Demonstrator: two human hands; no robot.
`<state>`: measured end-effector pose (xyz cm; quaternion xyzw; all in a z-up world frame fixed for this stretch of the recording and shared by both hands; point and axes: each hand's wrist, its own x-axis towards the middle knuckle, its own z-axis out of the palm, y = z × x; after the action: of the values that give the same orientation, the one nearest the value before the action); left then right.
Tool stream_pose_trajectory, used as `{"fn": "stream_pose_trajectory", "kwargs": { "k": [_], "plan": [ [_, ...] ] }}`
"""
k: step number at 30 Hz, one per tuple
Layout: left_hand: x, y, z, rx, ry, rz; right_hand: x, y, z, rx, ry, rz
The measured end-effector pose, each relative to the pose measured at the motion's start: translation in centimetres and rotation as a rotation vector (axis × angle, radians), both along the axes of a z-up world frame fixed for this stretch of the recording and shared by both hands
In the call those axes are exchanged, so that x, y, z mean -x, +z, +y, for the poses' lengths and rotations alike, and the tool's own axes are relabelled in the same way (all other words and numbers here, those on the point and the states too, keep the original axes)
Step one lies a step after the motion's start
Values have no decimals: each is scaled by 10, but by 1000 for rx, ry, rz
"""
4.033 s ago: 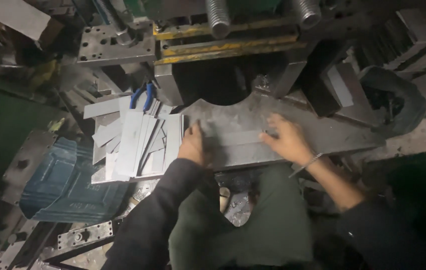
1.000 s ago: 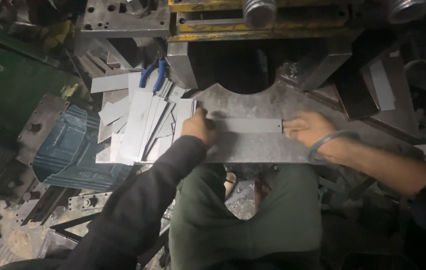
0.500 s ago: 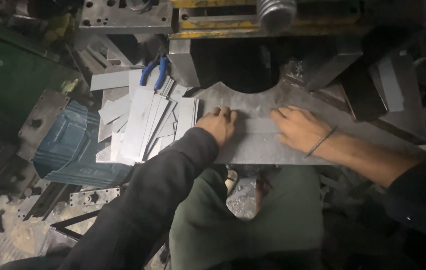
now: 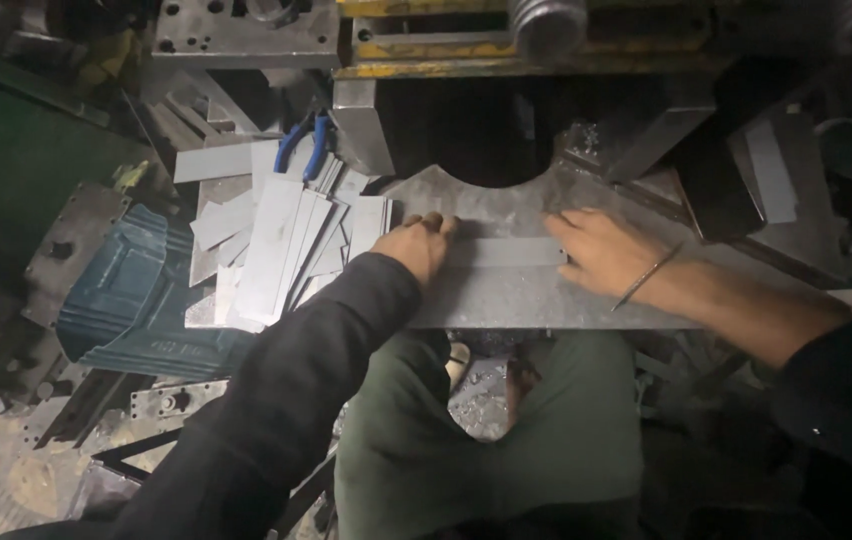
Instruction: Feeding metal strips into a stamping machine for processing.
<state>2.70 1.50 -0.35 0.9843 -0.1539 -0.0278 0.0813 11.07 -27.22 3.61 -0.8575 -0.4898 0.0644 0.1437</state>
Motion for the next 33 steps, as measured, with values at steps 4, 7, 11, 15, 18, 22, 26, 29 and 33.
{"fn": "stream_pose_trajectory", "kwargs": {
  "k": [4, 7, 11, 15, 18, 22, 26, 29, 33],
  "plan": [
    [-7, -3, 4, -206, 19, 290, 7, 17, 7, 173, -79, 69],
    [-4, 6, 1, -74, 54, 192, 4, 12, 3, 187, -108, 82],
    [4, -25, 2, 104, 114, -93, 9, -1, -2, 33, -97, 57],
    [23, 20, -13, 449, 625, 94, 16, -9, -15, 121, -560, 388],
    [17, -20, -1, 562, 679, 137, 7, -58, -33, -285, -665, 808],
    [6, -28, -5, 528, 771, 182, 9, -30, -28, -584, -785, 1117],
    [3, -26, -5, 566, 914, 227, 13, -4, -16, -516, -882, 1178],
    [6, -6, -8, 569, 948, 270, 11, -11, -17, -488, -907, 1185],
    [11, 15, -13, 609, 980, 308, 9, -19, -17, -488, -885, 1169]
  ]
}}
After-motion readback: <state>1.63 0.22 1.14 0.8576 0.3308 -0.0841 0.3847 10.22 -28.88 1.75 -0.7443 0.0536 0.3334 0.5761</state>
